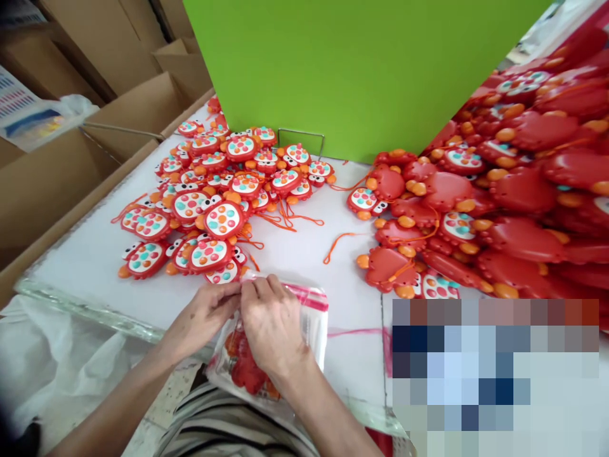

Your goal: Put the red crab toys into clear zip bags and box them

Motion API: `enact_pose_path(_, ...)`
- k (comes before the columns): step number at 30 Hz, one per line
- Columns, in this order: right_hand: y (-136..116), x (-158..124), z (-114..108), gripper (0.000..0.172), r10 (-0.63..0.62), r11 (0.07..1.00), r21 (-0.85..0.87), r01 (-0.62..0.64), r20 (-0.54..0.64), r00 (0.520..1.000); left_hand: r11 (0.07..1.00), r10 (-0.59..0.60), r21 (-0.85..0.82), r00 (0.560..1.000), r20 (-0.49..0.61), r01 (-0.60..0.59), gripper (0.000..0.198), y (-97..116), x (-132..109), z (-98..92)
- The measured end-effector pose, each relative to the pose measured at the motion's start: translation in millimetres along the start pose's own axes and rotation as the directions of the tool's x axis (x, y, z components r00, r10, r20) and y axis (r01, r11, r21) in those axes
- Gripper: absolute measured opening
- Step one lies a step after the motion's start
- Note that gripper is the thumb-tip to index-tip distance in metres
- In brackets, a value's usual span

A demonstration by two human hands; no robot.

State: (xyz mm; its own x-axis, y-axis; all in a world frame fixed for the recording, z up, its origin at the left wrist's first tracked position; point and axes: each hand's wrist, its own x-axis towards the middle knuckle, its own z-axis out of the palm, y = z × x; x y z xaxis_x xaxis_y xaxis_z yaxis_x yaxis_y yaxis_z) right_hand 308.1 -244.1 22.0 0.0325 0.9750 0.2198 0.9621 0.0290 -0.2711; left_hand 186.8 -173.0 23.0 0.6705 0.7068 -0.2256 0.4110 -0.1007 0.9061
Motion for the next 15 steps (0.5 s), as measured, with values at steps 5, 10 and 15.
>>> enact_pose_path(5,0,2,0,0.011,0.01,1.0,0.008,-0.01,0.027,1.0,0.997,-0.017,0.078,1.0,-0.019,0.018,0.023,2,-3,1.5)
enact_pose_path(10,5,2,3,0.013,0.064,0.993,0.099,-0.065,0.012,0.998,0.992,-0.028,0.12,1.0,-0.001,0.028,0.024,-5,-5,3.4)
enact_pose_path(15,17,1,1,0.015,0.181,0.945,0.281,-0.17,-0.013,0.983,0.987,-0.069,0.14,0.997,-0.045,0.075,0.024,-5,-6,3.5)
